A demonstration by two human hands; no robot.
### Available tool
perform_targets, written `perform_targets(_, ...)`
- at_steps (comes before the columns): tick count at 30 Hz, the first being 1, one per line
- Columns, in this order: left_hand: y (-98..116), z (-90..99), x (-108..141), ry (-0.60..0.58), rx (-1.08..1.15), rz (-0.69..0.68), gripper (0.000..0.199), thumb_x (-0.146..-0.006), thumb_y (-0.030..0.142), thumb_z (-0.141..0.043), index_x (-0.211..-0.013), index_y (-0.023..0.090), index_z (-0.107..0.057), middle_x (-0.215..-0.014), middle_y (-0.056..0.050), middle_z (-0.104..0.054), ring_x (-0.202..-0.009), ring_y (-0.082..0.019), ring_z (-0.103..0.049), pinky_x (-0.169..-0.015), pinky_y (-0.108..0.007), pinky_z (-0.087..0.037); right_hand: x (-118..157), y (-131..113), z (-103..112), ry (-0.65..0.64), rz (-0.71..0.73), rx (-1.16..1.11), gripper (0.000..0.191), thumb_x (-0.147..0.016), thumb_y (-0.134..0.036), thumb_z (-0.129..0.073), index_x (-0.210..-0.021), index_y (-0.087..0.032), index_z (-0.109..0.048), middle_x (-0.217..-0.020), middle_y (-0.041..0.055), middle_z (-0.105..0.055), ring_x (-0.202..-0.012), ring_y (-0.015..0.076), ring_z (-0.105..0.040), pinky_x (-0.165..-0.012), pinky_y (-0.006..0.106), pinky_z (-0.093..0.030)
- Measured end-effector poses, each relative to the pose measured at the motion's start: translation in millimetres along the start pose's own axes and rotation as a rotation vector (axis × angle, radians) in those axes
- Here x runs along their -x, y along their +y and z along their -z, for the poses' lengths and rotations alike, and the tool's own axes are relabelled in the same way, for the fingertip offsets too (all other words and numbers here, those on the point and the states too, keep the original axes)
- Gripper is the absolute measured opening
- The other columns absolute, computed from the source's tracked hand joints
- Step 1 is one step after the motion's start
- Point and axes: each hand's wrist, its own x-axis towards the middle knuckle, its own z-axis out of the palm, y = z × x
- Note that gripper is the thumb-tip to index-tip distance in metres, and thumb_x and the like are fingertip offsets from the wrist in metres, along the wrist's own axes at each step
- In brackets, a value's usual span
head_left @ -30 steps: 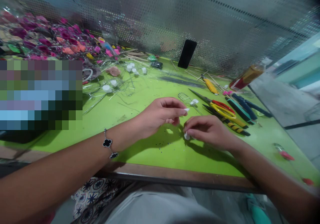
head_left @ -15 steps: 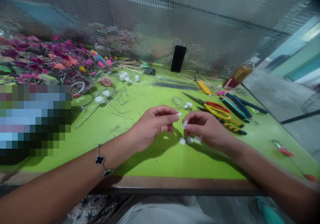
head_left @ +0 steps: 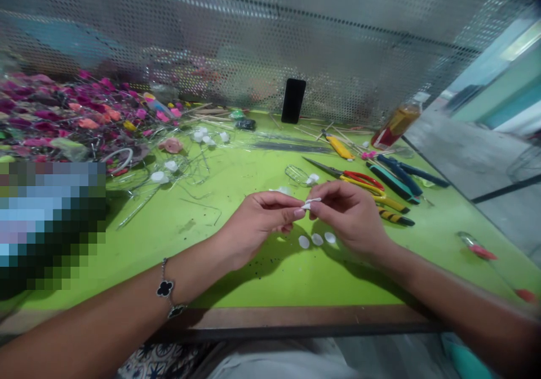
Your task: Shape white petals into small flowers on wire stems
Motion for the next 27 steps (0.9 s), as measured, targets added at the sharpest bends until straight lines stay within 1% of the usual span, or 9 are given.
perform_targets(5,-1.4,0.4,0.2,0.022,-0.024,-0.032,0.022,-0.066,0.023,-0.104,-0.079,0.019,-0.087,-0.080,-0.002,-0.077,-0.066,-0.010,-0.060,-0.061,-0.024,-0.048,1.8,-0.4,-2.7,-0.015,0.020,0.021,0.021,-0.083,-0.036,-0.097,-0.090,-0.024,-0.081,-0.092,0.0044,-0.082,-0.082,0.0185,-0.076,-0.076,0.032,-0.067)
perform_targets(8,-0.7,-1.2,1.2,0.023,-0.021,-0.048,0.023,-0.067,0.023,-0.104,-0.079,0.018,-0.085,-0.079,-0.001,-0.076,-0.067,-0.009,-0.060,-0.061,-0.023,-0.047,2.3,-0.3,-2.9,-0.033,0.037,0.010,0.020,-0.082,-0.032,-0.098,-0.091,-0.024,-0.082,-0.093,0.0043,-0.083,-0.086,0.0187,-0.078,-0.081,0.032,-0.067)
perform_targets(10,-0.2,-2.9,2.0,0.023,-0.016,-0.063,0.025,-0.067,0.022,-0.104,-0.083,0.019,-0.085,-0.079,-0.001,-0.076,-0.068,-0.010,-0.061,-0.062,-0.023,-0.048,2.9,0.2,-2.8,-0.044,0.050,0.005,0.019,-0.082,-0.029,-0.098,-0.093,-0.024,-0.082,-0.095,0.0042,-0.083,-0.087,0.0185,-0.078,-0.082,0.031,-0.068)
perform_targets(13,0.4,-5.1,3.3,0.037,-0.043,-0.091,0.028,-0.068,0.025,-0.103,-0.091,0.020,-0.089,-0.086,-0.003,-0.080,-0.072,-0.012,-0.063,-0.063,-0.024,-0.049,3.9,0.6,-2.8,-0.041,0.069,0.011,0.018,-0.086,-0.026,-0.094,-0.098,-0.024,-0.081,-0.096,0.0039,-0.083,-0.087,0.0180,-0.079,-0.081,0.030,-0.069)
perform_targets(16,1.1,-6.1,4.3,0.053,-0.110,-0.115,0.024,-0.072,0.028,-0.102,-0.092,0.020,-0.090,-0.092,-0.006,-0.083,-0.074,-0.013,-0.063,-0.064,-0.025,-0.051,4.6,0.0,-3.0,-0.028,0.086,0.031,0.019,-0.088,-0.026,-0.093,-0.101,-0.024,-0.079,-0.095,0.0036,-0.083,-0.085,0.0180,-0.080,-0.079,0.031,-0.070)
perform_targets(20,2.6,-5.7,4.6,0.074,-0.149,-0.137,0.021,-0.073,0.030,-0.102,-0.088,0.021,-0.090,-0.087,-0.005,-0.082,-0.068,-0.012,-0.062,-0.063,-0.025,-0.052,5.3,0.0,-3.0,-0.024,0.088,0.063,0.019,-0.088,-0.029,-0.093,-0.099,-0.024,-0.078,-0.095,0.0043,-0.082,-0.085,0.0192,-0.080,-0.078,0.032,-0.070)
perform_targets(27,4.4,-5.5,5.4,0.075,-0.175,-0.156,0.020,-0.074,0.030,-0.099,-0.087,0.020,-0.088,-0.075,-0.002,-0.078,-0.064,-0.013,-0.065,-0.065,-0.026,-0.052,4.5,4.3,0.1,-0.080,0.111,0.034,0.013,-0.091,-0.027,-0.089,-0.101,-0.026,-0.080,-0.102,0.0059,-0.082,-0.096,0.0209,-0.078,-0.087,0.035,-0.068)
